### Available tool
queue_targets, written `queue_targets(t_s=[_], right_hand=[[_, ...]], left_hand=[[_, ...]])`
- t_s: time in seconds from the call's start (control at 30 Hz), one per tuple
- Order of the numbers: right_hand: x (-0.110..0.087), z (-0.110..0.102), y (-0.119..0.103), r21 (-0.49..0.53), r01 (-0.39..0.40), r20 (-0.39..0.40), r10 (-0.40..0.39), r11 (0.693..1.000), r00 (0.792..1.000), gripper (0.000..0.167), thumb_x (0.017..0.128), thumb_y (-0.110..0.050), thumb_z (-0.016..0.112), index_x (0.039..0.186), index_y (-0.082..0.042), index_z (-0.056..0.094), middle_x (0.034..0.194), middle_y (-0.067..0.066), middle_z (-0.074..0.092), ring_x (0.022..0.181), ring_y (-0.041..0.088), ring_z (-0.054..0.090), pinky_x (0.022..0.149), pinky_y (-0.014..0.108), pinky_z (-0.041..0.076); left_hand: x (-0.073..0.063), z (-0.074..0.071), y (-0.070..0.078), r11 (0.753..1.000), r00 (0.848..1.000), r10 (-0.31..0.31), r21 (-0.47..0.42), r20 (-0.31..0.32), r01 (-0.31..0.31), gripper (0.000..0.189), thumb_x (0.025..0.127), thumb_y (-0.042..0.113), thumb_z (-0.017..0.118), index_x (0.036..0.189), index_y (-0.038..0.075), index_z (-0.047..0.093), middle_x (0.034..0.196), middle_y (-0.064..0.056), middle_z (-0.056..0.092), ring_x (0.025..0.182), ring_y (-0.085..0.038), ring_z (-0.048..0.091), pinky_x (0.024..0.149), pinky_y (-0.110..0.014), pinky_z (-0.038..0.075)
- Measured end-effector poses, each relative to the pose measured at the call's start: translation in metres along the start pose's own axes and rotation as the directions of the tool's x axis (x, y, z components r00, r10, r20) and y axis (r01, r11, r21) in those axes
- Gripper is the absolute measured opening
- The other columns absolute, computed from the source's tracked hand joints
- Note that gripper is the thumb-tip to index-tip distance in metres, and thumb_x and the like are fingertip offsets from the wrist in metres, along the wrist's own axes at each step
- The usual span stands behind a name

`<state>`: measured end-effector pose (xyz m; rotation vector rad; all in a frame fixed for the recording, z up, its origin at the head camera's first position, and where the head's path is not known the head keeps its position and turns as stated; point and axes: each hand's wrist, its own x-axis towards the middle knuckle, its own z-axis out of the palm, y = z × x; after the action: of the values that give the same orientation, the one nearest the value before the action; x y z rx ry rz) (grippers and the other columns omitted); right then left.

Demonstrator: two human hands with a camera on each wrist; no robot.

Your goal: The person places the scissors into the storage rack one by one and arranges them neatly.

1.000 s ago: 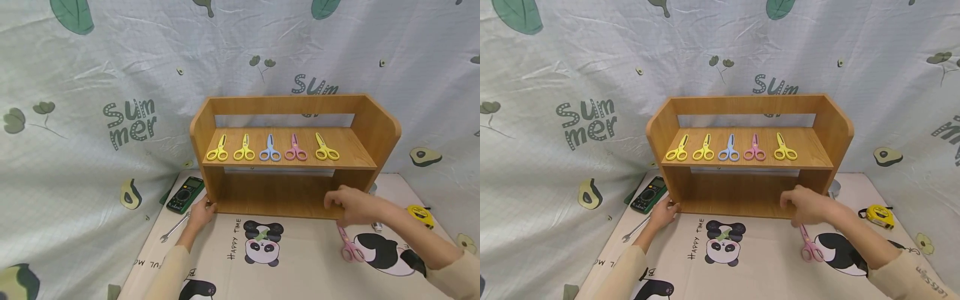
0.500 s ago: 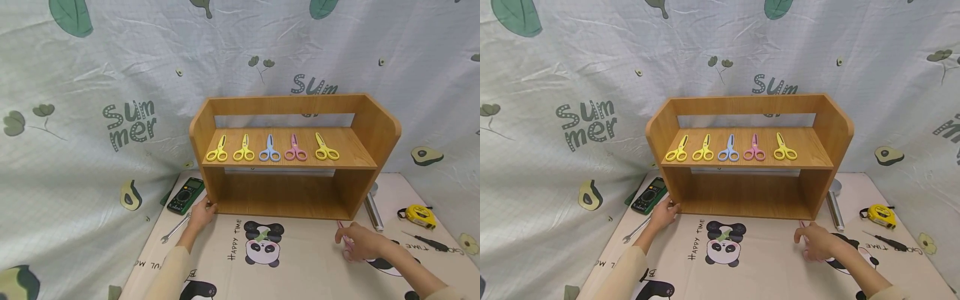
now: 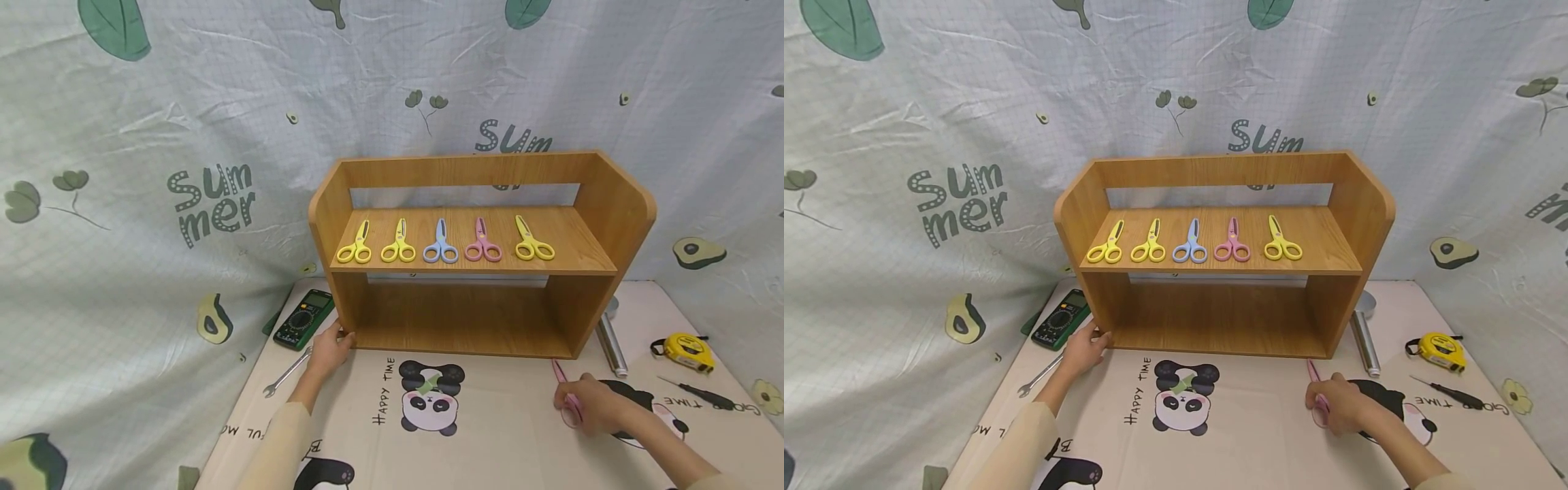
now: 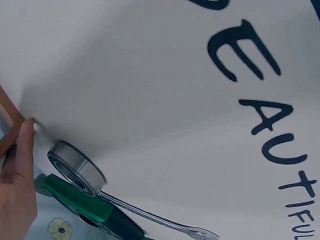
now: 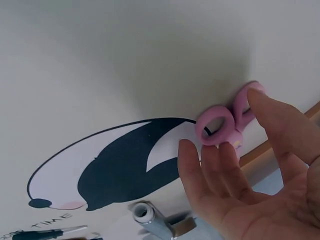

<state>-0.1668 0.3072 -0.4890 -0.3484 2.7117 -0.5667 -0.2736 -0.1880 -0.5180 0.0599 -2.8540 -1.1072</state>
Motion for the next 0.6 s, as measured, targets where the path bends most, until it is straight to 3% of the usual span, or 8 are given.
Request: queue_targets(t_s=[0.27,0.5,0.6], right_hand=[[0.003,0.009,0.006,-0.007,0.039,-0.088,-0.039,0.999,0.995,0.038,0.073,0.01,0.076,0.091,-0.02,0.064,0.092,0.01,0.052,0.08,0.028,0.048,0.063,0.034,0.041],[0.005,0.013,0.005,-0.027,0.057,-0.125,-0.06,0.998,0.99,0.038,0.074,0.013,0.071,0.088,-0.02,0.061,0.088,0.007,0.049,0.078,0.025,0.043,0.063,0.031,0.034],[0.006,0.014,0.004,-0.039,0.055,-0.139,-0.06,0.998,0.989,0.038,0.074,0.014,0.069,0.085,-0.021,0.058,0.086,0.006,0.048,0.075,0.023,0.042,0.062,0.03,0.032]], left_hand=[[-0.001,-0.001,0.001,1.0,1.0,-0.009,-0.009,0.008,0.009,0.054,0.102,0.018,0.061,0.15,-0.004,0.048,0.127,-0.029,0.07,0.108,-0.035,0.072,0.078,-0.037,0.063],[-0.001,-0.001,0.001,1.0,1.0,-0.018,-0.006,0.01,0.018,0.052,0.103,0.018,0.06,0.15,-0.002,0.049,0.126,-0.028,0.07,0.098,-0.031,0.073,0.072,-0.034,0.061],[-0.001,-0.001,0.001,1.0,1.0,-0.014,-0.005,0.01,0.014,0.051,0.103,0.018,0.06,0.149,-0.001,0.05,0.128,-0.028,0.07,0.101,-0.031,0.072,0.073,-0.034,0.061]])
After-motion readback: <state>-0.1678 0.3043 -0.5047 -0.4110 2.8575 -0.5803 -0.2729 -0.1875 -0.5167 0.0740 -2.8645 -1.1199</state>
